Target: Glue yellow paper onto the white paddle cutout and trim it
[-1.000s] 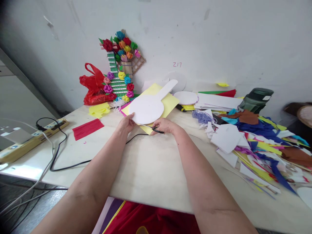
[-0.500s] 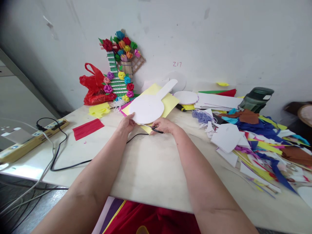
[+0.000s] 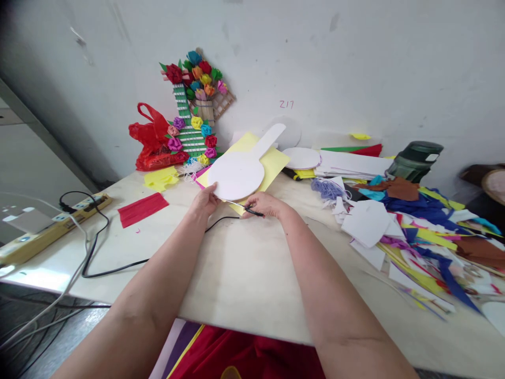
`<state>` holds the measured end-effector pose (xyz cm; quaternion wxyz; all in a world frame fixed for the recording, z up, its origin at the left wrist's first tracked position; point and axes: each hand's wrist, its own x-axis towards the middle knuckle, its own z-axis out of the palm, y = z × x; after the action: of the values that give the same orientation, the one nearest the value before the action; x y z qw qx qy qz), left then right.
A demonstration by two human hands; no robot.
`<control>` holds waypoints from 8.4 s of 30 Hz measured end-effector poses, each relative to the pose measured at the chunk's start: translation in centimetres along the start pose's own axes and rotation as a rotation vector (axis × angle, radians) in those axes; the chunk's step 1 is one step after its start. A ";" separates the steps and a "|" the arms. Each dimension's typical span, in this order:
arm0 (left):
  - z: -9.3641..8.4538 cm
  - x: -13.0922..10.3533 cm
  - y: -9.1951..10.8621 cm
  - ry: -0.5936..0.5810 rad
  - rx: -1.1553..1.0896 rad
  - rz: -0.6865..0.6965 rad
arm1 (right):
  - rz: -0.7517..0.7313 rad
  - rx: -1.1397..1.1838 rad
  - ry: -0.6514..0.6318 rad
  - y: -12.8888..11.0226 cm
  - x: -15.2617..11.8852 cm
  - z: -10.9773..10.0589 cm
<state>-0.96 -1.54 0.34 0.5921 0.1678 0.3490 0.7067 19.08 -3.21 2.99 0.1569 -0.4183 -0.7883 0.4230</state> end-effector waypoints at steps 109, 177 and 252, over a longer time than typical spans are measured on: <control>0.1 0.0 -0.2 0.043 -0.010 0.019 | -0.032 -0.005 -0.006 0.4 0.2 -0.2; 0.1 0.0 0.0 0.014 -0.094 0.024 | 0.094 0.009 -0.060 -0.6 -0.7 -0.9; 0.0 0.7 -0.2 0.037 -0.064 -0.028 | -0.042 -0.002 -0.018 -0.2 0.0 -0.1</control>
<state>-0.97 -0.89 0.14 0.6003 0.1307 0.3395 0.7123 19.08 -3.20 3.23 0.1579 -0.3979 -0.7989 0.4225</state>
